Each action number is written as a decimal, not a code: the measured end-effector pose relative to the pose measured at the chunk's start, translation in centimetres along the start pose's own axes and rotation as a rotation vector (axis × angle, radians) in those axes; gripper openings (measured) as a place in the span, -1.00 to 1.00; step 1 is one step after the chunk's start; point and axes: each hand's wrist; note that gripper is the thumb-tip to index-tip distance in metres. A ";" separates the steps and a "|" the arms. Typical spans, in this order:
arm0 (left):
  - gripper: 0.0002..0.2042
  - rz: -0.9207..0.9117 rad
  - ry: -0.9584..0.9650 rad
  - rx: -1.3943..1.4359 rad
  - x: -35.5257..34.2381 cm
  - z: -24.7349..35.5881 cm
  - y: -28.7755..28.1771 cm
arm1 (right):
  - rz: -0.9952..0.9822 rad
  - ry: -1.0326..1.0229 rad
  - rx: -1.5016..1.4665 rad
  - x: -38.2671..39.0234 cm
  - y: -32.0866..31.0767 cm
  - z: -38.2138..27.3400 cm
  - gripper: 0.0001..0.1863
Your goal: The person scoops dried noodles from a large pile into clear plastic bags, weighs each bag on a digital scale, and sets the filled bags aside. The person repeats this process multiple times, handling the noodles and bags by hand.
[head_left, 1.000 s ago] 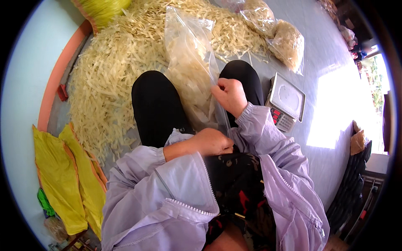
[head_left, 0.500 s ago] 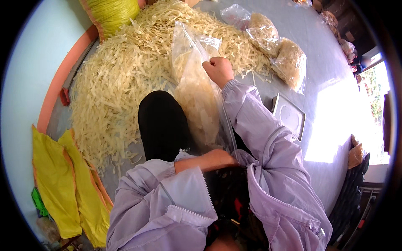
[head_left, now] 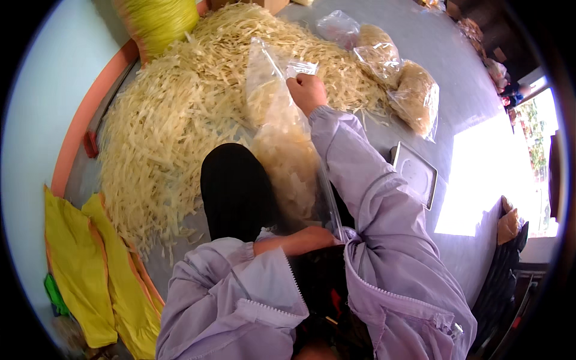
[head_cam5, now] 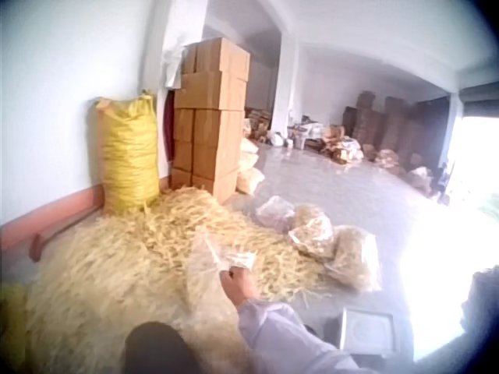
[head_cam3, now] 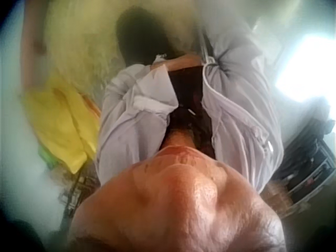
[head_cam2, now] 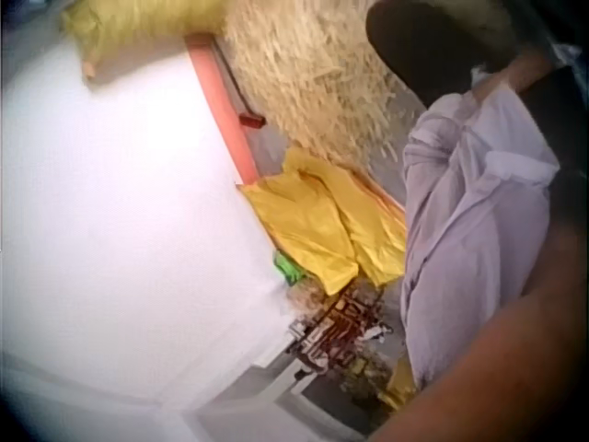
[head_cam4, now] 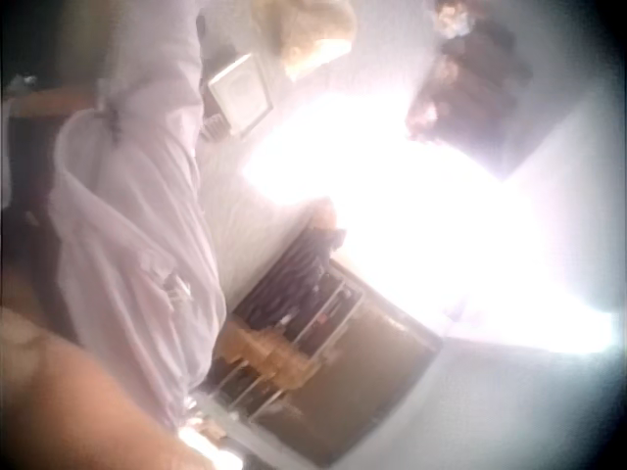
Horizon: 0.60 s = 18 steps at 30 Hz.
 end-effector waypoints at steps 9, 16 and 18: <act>-0.67 0.025 -0.014 -0.031 0.6 0.0 -0.1 | -0.725 -0.043 0.577 6.1 -5.5 1.9 -0.51; -0.85 0.603 -0.338 -0.020 0.4 7.7 -5.4 | -0.593 -0.158 0.010 14.8 -9.4 8.3 -0.57; -0.74 1.184 -0.171 -0.339 1.0 5.5 -6.9 | -0.608 -0.029 -0.119 15.7 -10.0 7.7 -0.61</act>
Point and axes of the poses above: each hand's wrist, its own x-axis away from the middle knuckle, its own y-axis out of the palm, z = x × y, and after that the axes turned 12 degrees about y, right-handed
